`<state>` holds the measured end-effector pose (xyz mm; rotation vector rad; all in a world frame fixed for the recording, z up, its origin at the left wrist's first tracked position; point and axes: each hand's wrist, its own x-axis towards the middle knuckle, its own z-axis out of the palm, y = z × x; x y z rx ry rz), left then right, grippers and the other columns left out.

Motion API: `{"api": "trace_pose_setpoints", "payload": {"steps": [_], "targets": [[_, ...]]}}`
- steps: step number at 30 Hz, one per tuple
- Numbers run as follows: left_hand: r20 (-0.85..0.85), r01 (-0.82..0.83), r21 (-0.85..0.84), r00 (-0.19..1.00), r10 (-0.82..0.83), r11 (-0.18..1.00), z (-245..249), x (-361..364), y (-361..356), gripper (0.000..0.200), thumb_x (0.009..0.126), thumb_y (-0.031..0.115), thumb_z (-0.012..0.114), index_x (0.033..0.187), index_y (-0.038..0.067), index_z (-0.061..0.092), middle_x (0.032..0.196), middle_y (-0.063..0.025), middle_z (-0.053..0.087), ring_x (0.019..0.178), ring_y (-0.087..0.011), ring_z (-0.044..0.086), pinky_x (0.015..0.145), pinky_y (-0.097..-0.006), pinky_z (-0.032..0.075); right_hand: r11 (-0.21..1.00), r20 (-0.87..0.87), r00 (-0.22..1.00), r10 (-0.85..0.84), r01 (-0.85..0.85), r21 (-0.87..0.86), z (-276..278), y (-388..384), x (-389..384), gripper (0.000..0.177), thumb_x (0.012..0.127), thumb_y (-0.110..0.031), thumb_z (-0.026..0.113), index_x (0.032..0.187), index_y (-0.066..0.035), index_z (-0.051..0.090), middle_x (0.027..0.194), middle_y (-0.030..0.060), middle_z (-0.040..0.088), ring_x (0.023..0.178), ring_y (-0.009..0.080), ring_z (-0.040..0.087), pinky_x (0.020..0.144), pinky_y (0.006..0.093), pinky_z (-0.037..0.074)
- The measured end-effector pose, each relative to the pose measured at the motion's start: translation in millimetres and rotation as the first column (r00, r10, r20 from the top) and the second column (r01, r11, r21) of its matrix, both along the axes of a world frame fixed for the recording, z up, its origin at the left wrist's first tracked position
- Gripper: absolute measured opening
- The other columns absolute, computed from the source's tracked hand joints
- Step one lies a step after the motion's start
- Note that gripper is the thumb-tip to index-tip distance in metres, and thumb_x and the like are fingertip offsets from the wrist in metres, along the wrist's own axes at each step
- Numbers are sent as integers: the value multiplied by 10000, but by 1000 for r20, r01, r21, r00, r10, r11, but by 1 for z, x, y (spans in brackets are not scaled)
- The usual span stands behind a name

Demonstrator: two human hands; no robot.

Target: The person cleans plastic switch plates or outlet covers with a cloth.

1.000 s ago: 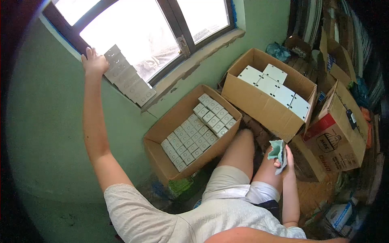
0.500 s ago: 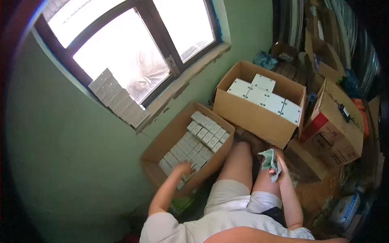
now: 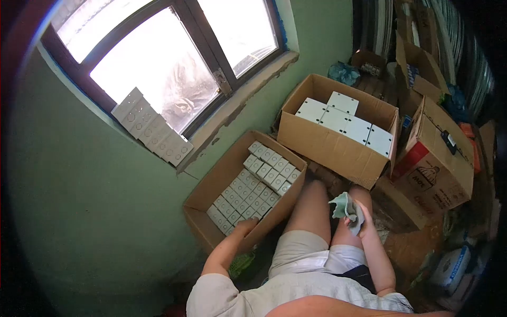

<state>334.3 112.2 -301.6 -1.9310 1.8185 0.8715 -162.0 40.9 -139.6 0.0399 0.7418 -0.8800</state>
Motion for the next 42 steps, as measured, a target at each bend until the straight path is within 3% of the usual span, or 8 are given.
{"api": "trace_pose_setpoints", "payload": {"steps": [5, 7, 11, 13, 31, 35, 36, 42], "targets": [[70, 285, -51, 957, -282, 957, 2, 11, 9, 384, 944, 278, 494, 1225, 32, 581, 1288, -294, 548, 1138, -472, 589, 942, -499, 502, 998, -34, 997, 65, -64, 23, 23, -3, 7, 452, 946, -536, 554, 1042, -109, 666, 842, 86, 666, 648, 234, 601, 484, 303, 503], [92, -80, 63, 993, 74, 995, -49, 29, 8, 334, 936, 236, 511, 1200, 45, 585, 1333, -273, 495, 1154, -465, 568, 920, -499, 516, 996, 3, 997, 78, -78, 35, 26, 0, 11, 473, 945, -555, 544, 1047, -109, 664, 835, 88, 664, 637, 233, 599, 486, 306, 504], [202, 238, -35, 953, -227, 971, 39, 2, 11, 371, 926, 235, 528, 1251, 58, 544, 1371, -254, 440, 1187, -450, 530, 909, -512, 520, 995, 45, 994, 102, -101, -22, 27, 4, 12, 530, 937, -599, 529, 1067, -105, 667, 805, 85, 677, 582, 229, 620, 496, 342, 543], [128, 27, -119, 992, -11, 992, 22, 17, 5, 431, 910, 236, 562, 1302, 72, 491, 1388, -252, 420, 1218, -435, 494, 917, -538, 511, 995, 108, 989, 99, -98, -15, 30, 4, 17, 542, 937, -606, 526, 1054, -99, 678, 773, 72, 697, 544, 225, 651, 500, 372, 579], [-91, -213, -161, 975, 201, 964, 28, -20, -73, 789, 812, 374, 710, 1466, 106, 359, 1312, -245, 492, 1222, -464, 484, 1034, -565, 411, 990, -144, 984, 104, -116, -82, 21, 2, 12, 464, 927, -557, 566, 962, -111, 690, 727, 29, 683, 531, 175, 640, 478, 345, 576], [-722, -696, 68, 460, 517, 715, 59, -63, -122, 803, 795, 361, 735, 1429, 21, 378, 1018, -169, 612, 1028, -318, 612, 875, -463, 517, 985, -201, 972, 122, -143, -93, 14, -1, 14, 427, 932, -531, 566, 955, -124, 693, 730, 23, 684, 532, 170, 632, 480, 344, 573], [-768, -735, 225, 270, 581, 640, 95, -83, -128, 772, 803, 340, 731, 1409, -5, 398, 998, -156, 596, 978, -291, 619, 810, -438, 542, 985, -200, 972, 122, -143, -94, 15, -2, 16, 427, 932, -531, 566, 955, -124, 693, 730, 23, 684, 532, 170, 632, 480, 344, 573], [-686, -829, 400, 11, 727, 390, 89, -101, -167, 620, 835, 396, 727, 1214, -45, 514, 1024, -157, 537, 791, -268, 610, 686, -406, 551, 980, -239, 955, 175, -194, -55, 25, 4, 18, 379, 926, -496, 586, 978, -138, 699, 785, 14, 697, 584, 163, 640, 480, 335, 566]]}}
